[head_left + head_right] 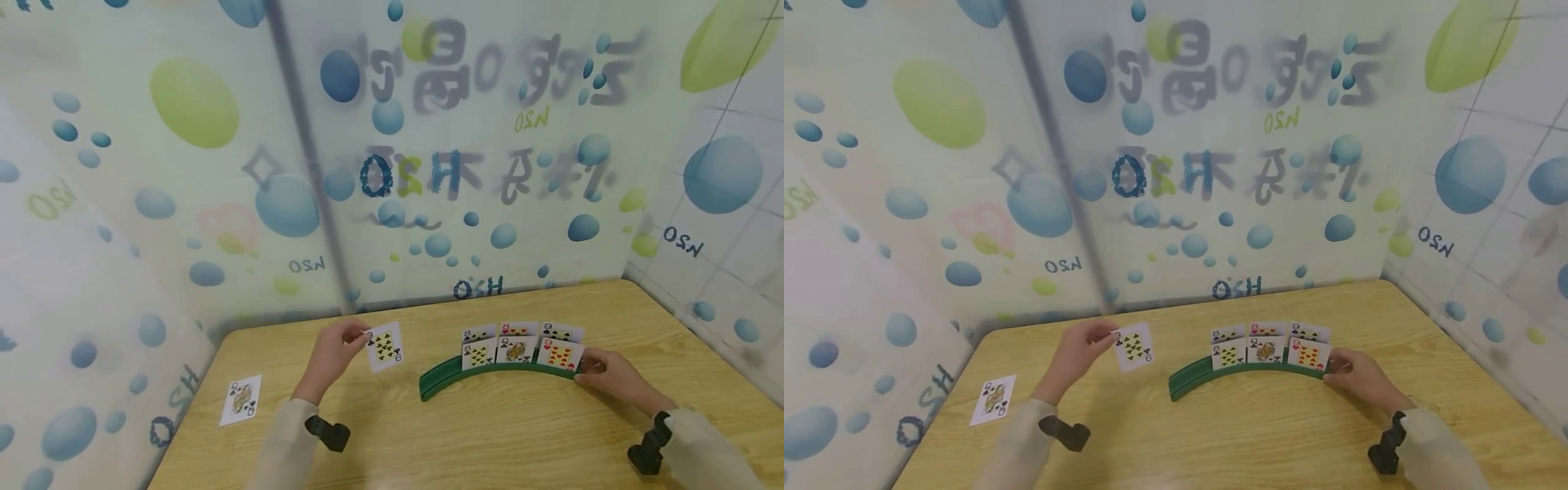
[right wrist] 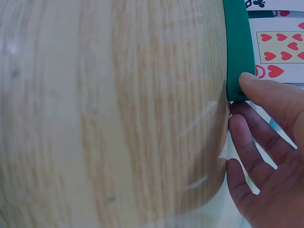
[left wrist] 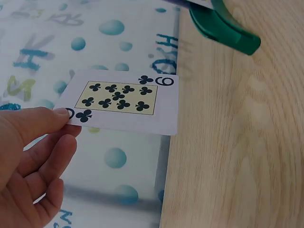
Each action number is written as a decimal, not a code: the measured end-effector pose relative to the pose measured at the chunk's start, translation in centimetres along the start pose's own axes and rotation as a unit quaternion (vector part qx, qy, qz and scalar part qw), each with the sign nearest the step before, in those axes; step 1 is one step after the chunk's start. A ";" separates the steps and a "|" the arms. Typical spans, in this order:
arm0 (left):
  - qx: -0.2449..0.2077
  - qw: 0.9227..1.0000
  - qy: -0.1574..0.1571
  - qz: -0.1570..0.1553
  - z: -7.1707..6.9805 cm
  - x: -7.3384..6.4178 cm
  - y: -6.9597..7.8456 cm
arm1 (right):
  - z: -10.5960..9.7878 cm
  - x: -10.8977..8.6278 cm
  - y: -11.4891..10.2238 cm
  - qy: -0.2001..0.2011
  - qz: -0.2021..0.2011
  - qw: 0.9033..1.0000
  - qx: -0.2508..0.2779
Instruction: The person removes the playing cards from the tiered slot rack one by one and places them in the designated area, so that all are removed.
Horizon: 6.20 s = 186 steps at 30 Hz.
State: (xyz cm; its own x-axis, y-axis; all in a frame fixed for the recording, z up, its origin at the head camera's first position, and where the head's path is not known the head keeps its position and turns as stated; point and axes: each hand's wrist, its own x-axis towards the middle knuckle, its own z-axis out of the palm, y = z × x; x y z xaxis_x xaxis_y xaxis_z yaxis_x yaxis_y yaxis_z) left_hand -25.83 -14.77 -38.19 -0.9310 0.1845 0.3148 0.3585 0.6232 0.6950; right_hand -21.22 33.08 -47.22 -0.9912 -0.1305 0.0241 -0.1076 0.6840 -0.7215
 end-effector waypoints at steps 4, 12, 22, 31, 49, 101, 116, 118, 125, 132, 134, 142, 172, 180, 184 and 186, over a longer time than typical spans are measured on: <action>0.018 1.000 0.007 -0.013 -1.7 0.2 -1.4 | -0.1 -0.1 -0.2 0.000 0.001 1.000 0.000; 0.054 0.999 0.004 -0.003 -5.1 0.2 -3.9 | -0.1 0.0 -0.2 0.001 0.012 1.000 -0.008; 0.109 0.994 -0.004 -0.015 -8.7 -0.3 -6.1 | -0.1 -0.1 -0.4 0.000 0.015 1.000 -0.007; 0.137 0.990 -0.024 -0.026 -10.3 -1.0 -8.5 | 0.0 0.0 -0.2 0.002 0.013 1.000 -0.002; 0.154 0.980 -0.048 -0.114 -10.4 -3.1 -13.9 | 0.2 0.0 0.2 0.010 0.010 1.000 -0.004; 0.204 0.960 0.008 -0.189 -7.8 -4.1 -17.9 | 0.6 -0.4 -0.2 0.030 0.008 1.000 0.003; 0.159 0.987 0.024 -0.014 -5.5 -1.5 -9.0 | 0.4 -0.3 0.0 0.029 0.006 1.000 -0.003; 0.160 0.987 0.025 0.010 -4.7 -1.3 -7.5 | 0.4 -0.2 0.1 0.027 0.006 1.000 -0.002; 0.135 0.987 0.027 0.084 -1.0 -0.7 -2.7 | 0.2 -0.1 0.0 0.021 0.015 1.000 -0.007; 0.073 0.991 -0.007 0.111 2.9 -0.7 0.8 | 0.3 0.1 -0.1 0.017 0.020 1.000 -0.009; 0.058 0.991 -0.017 0.116 4.1 -0.7 1.4 | 0.3 0.1 -0.1 0.018 0.019 1.000 -0.009; -0.002 0.993 -0.054 0.109 8.5 -0.7 3.9 | 0.4 0.1 0.2 0.018 0.018 1.000 -0.002; -0.022 0.997 -0.007 0.074 14.5 0.3 6.6 | 0.6 -0.1 0.5 0.026 0.007 0.999 0.018; -0.028 0.997 -0.026 0.062 14.6 0.3 6.7 | 0.6 -0.2 0.4 0.026 0.005 1.000 0.018; -0.030 0.997 -0.033 0.057 14.6 0.2 6.7 | 0.5 -0.3 0.4 0.026 0.005 0.999 0.020; -0.031 0.997 -0.035 0.059 14.6 0.2 6.7 | 0.5 -0.3 0.3 0.024 0.010 0.999 0.025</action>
State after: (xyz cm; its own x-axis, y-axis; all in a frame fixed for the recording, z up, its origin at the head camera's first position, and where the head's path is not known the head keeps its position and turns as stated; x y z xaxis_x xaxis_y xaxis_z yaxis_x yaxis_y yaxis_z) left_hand -24.61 0.53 -42.88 -0.8842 0.3066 0.3524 0.4666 0.5457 0.6960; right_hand -20.93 32.98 -47.83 -0.9958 -0.0820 0.0404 -0.0842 0.6491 -0.7561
